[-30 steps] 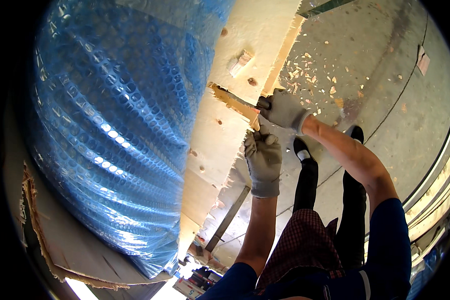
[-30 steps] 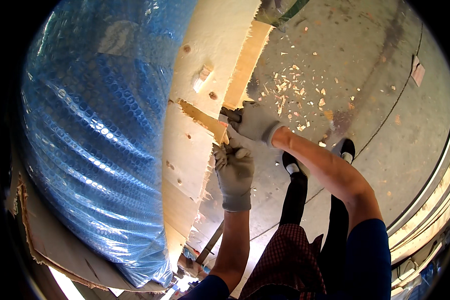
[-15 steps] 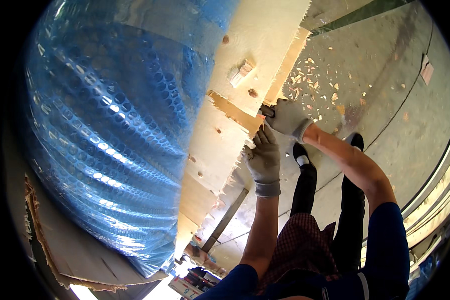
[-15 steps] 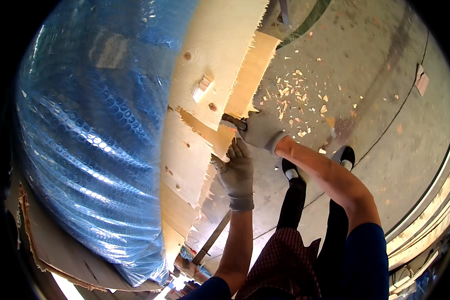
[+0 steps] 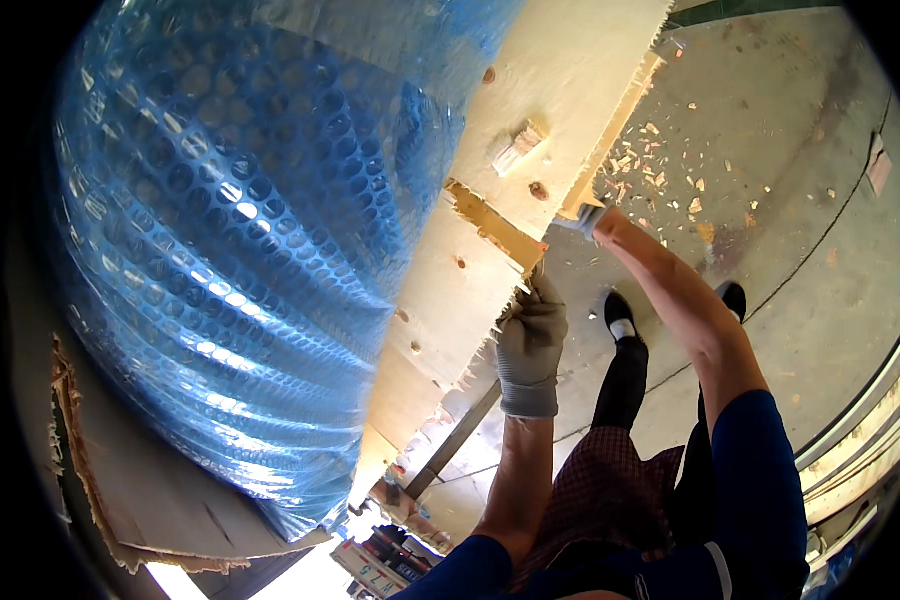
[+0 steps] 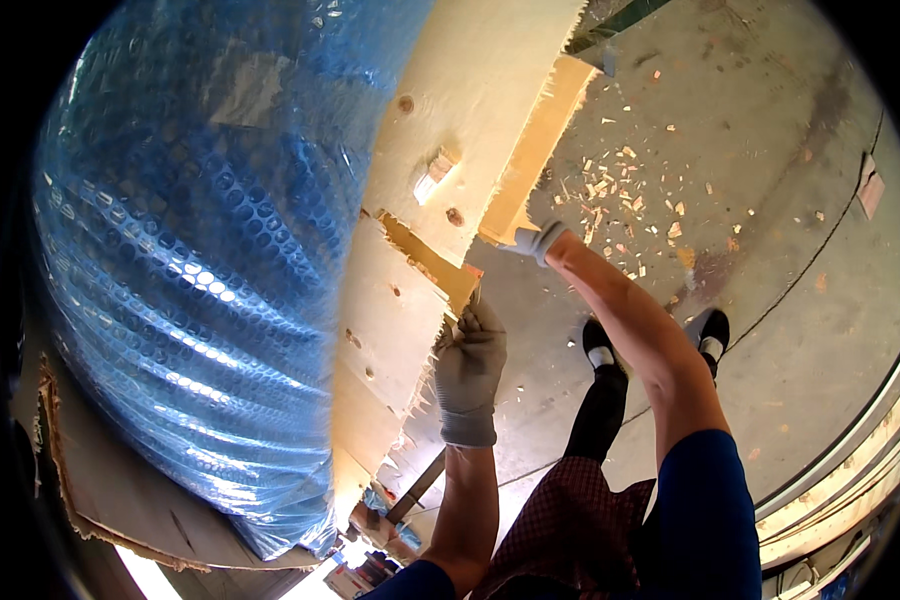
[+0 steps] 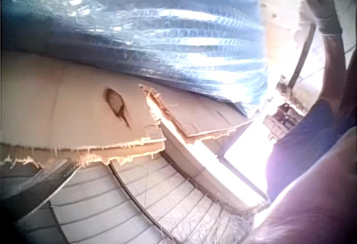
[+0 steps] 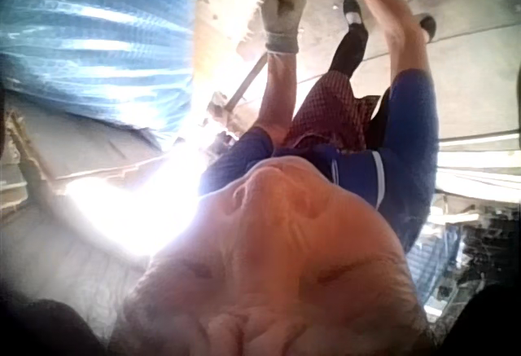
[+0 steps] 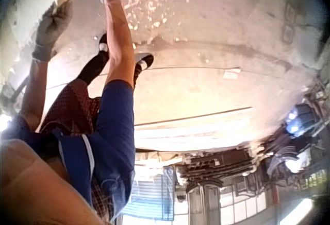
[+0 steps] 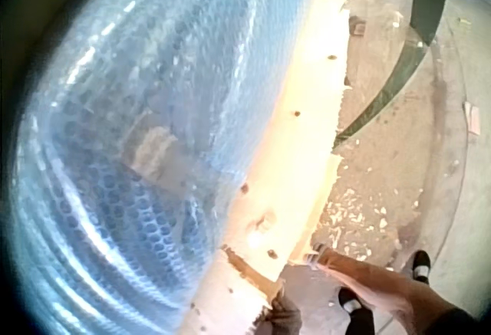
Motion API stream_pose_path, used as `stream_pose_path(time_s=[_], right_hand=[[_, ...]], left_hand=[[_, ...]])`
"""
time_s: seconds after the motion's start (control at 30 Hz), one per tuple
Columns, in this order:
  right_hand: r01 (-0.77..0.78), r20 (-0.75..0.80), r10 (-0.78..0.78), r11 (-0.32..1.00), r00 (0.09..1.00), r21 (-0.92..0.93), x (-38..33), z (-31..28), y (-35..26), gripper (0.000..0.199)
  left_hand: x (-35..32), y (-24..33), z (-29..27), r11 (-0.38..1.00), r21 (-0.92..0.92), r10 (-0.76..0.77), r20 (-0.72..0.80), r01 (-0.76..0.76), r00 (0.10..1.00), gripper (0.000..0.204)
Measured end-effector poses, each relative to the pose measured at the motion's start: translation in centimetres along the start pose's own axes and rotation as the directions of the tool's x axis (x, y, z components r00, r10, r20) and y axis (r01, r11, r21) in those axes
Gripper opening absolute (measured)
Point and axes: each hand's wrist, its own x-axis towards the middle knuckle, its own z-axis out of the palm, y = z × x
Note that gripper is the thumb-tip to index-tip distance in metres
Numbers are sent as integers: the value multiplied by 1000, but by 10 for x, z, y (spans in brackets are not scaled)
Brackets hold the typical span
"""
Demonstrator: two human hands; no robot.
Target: The person uses pliers to chip and remove sections of a large curved wooden panel, creating a rectangular cutout. The person then picks up a clamp and a strap, walks to a tool cart, and places them there.
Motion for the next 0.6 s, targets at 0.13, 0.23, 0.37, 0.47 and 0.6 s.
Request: stream_pose_path(time_s=[0.13, 0.23, 0.37, 0.47, 0.6], right_hand=[[-379, 350, 146, 421, 925, 824, -11, -39, -52, 30], [-436, 441, 37, 248, 897, 865, -24, -77, -72, 33], [-301, 311, -22, -321, 950, 898, -30, -71, -86, 49], [-176, 181, 29, -130, 983, 976, -38, -53, -93, 47], [-431, 493, -45, -561, 869, 707, -38, -48, -98, 40]], left_hand=[[-15, 12, -15, 988, 125, 90, 32, -93, 995, 22], [-16, 4, -1, 999, 10, 51, 34, -51, 998, 22], [-11, 5, -5, 984, 115, 138, 17, -139, 990, 22], [-19, 9, -2, 997, 33, -66, 39, 65, 997, 21], [-23, -3, 14, 994, 84, -68, -21, 69, 997, 19]])
